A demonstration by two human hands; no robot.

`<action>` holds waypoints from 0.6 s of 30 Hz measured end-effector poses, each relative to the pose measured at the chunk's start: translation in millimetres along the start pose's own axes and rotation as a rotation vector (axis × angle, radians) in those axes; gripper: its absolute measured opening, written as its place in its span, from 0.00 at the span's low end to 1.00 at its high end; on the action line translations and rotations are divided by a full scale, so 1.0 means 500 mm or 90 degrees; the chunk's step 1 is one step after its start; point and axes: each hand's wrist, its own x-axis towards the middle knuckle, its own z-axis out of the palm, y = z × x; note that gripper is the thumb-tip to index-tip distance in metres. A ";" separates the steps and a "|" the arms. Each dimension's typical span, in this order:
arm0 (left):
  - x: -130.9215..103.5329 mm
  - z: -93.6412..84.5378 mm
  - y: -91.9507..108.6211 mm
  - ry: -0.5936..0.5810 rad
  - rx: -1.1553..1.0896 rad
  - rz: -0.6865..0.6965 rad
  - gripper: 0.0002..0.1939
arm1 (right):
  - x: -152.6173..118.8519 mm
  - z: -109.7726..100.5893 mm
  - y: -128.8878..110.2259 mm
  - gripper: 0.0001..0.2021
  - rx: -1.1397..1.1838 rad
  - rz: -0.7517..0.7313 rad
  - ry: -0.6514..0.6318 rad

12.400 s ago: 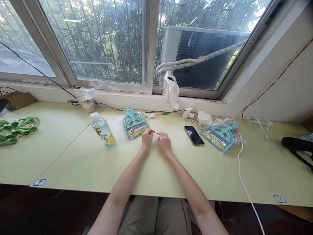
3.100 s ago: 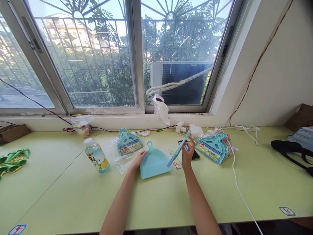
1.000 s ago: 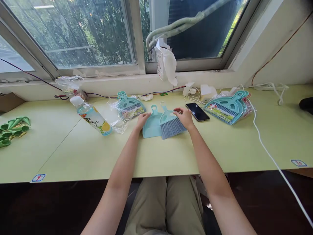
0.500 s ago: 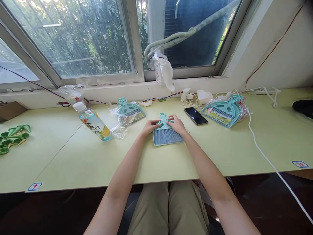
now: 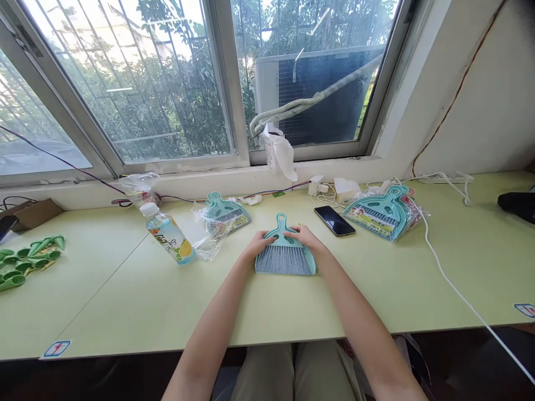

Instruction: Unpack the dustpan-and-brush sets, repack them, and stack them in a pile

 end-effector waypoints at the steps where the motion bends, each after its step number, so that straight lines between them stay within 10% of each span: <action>1: -0.002 0.002 0.001 -0.011 -0.016 0.007 0.25 | -0.001 -0.002 -0.002 0.18 0.015 0.021 -0.014; 18: 0.001 0.007 0.000 -0.014 -0.006 0.057 0.23 | 0.004 -0.008 -0.009 0.11 0.036 0.106 -0.023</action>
